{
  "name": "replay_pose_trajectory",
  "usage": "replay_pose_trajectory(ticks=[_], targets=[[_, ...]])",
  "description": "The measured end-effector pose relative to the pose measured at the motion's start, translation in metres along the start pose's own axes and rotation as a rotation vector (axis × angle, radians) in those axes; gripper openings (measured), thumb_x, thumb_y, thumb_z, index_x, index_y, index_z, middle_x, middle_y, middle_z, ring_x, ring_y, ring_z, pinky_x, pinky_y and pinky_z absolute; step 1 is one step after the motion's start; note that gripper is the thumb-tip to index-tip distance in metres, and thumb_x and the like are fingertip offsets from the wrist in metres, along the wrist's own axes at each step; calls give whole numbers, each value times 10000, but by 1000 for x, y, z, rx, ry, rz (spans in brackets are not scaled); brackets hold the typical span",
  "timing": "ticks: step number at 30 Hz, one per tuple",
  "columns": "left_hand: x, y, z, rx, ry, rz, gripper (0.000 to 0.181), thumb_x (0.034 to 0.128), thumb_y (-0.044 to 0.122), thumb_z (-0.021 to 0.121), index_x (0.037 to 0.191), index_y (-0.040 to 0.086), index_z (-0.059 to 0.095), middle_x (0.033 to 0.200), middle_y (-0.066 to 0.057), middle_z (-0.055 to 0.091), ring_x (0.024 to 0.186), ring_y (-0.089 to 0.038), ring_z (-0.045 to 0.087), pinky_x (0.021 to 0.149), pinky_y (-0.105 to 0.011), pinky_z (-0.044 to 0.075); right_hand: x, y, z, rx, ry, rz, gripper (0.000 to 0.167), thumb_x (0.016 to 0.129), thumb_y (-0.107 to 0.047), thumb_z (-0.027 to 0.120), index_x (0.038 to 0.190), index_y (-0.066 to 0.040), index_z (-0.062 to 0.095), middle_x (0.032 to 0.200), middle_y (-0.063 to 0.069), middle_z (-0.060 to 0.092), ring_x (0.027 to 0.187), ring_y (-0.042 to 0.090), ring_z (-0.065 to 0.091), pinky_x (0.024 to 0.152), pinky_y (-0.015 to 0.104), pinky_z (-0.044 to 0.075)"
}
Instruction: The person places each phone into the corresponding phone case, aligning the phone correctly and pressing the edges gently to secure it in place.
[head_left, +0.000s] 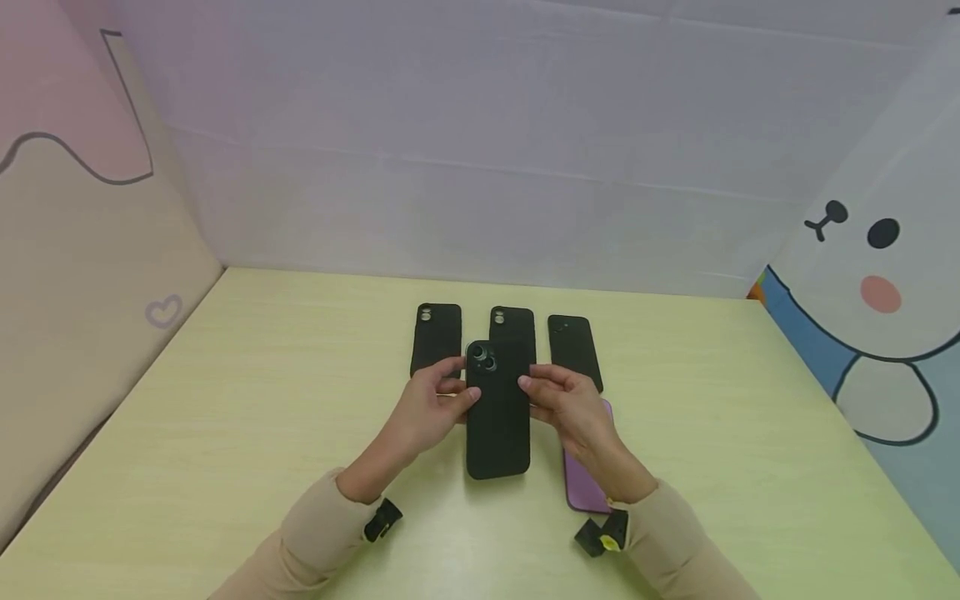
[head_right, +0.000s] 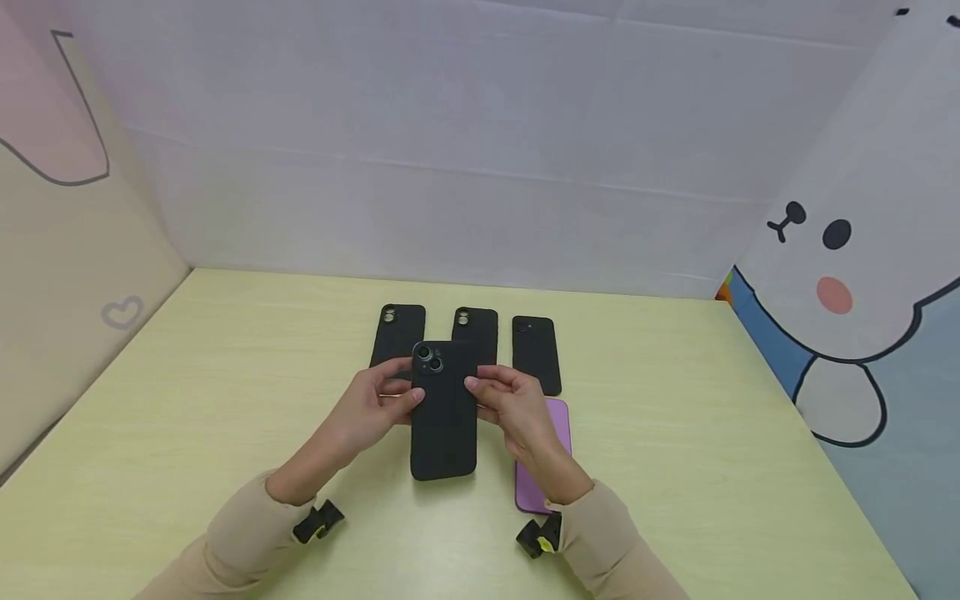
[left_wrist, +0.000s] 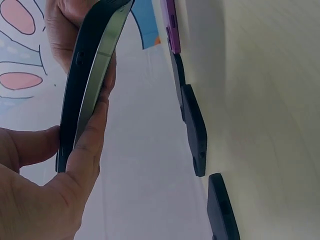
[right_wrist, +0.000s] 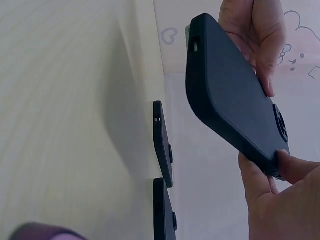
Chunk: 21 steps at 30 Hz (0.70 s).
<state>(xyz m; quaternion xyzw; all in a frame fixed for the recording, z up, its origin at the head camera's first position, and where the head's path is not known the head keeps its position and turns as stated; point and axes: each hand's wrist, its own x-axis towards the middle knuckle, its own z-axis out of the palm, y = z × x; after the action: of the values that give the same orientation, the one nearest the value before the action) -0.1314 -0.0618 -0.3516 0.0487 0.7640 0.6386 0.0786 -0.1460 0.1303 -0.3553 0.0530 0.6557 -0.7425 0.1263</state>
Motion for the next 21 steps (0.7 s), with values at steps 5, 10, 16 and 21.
replay_pose_trajectory(ticks=[5,10,16,21], targets=[[-1,2,0,42,-4,34,473,863,-3,582,1310,-39,433,1043,-234,651,811,-272,682,677,-343,553,1,-1,1,-24,-17,-3,115,881,-105,596,961,-35,553,761,-79,662,723,84,631,687,279,536],[-2,2,0,91,-5,39,463,863,6,585,1306,-24,454,1043,-216,657,795,-251,683,659,-330,553,-1,-4,0,-74,-39,-23,215,906,-212,573,1041,-50,527,739,-70,636,709,106,633,676,299,530],[-2,2,-1,142,-13,48,464,867,26,588,1308,-27,453,1024,-200,664,774,-217,679,648,-313,551,0,-5,1,-91,-64,-30,126,932,-235,527,965,-114,520,730,-70,627,691,108,619,660,306,512],[-3,2,-2,166,-34,65,461,872,29,583,1304,-53,446,1015,-213,662,777,-217,677,637,-301,547,-1,-5,0,-46,-88,-28,120,940,-214,510,834,-160,497,707,-71,622,665,102,612,667,327,504]])
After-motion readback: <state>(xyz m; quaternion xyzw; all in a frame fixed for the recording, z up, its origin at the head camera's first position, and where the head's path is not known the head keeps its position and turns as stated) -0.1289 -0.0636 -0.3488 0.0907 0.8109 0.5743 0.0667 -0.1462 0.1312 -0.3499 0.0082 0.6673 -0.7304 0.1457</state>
